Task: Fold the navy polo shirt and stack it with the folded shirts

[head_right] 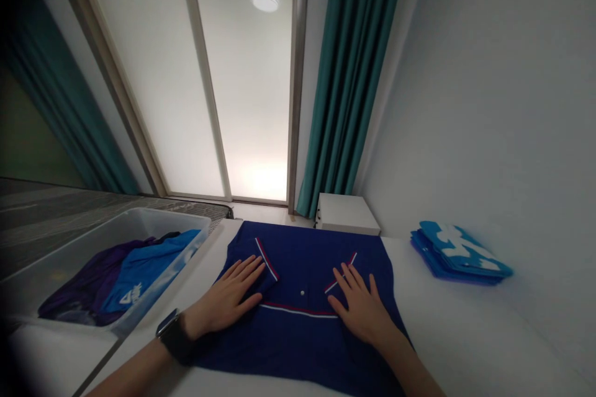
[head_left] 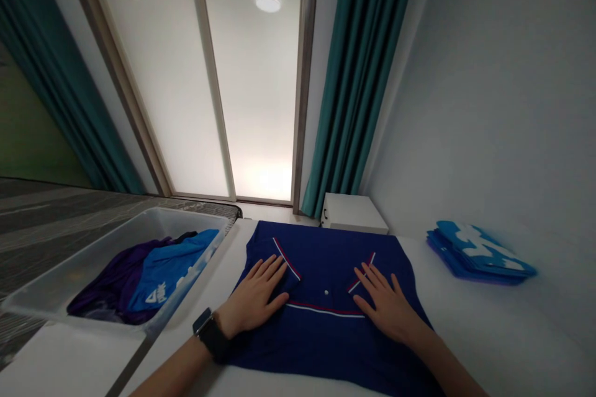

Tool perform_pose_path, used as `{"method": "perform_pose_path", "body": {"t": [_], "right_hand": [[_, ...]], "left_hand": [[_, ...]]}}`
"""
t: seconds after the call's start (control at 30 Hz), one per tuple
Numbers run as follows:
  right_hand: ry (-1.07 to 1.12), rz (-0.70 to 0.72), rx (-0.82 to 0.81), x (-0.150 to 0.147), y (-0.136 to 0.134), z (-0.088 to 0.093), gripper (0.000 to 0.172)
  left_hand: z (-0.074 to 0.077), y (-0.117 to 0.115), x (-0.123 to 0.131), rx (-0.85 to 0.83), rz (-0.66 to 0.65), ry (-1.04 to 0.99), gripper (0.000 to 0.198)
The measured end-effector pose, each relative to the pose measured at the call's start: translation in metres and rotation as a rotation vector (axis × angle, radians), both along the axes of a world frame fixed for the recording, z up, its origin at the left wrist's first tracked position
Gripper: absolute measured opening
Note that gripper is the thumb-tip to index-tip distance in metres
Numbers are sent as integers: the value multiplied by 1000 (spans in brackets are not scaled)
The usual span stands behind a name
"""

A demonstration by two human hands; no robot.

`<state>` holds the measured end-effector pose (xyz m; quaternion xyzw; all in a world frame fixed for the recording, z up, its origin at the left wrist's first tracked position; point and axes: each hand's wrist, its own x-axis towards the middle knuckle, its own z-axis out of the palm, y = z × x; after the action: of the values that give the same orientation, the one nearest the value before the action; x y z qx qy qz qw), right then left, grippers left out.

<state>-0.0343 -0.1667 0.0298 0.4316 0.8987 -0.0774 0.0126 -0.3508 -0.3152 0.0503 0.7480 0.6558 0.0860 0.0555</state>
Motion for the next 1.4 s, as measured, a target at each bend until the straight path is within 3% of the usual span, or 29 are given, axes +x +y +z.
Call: {"method": "perform_pose_path", "body": {"t": [0.1,0.27,0.83,1.4], "right_hand": [[-12,-61,-42,10,-6,-4,74],[-8,-40,7,10,-11,-7,77],[-27,-15,58,13,-19,-9,75],[-3,14,78,29,-44,-12,74]], "left_hand": [[-7,1,5,3,-15,12,64],[-17,0,5,10,10,62,66],[-17,-14,14,33,35,120,65],[-14,-47,29,23,58,81,65]]}}
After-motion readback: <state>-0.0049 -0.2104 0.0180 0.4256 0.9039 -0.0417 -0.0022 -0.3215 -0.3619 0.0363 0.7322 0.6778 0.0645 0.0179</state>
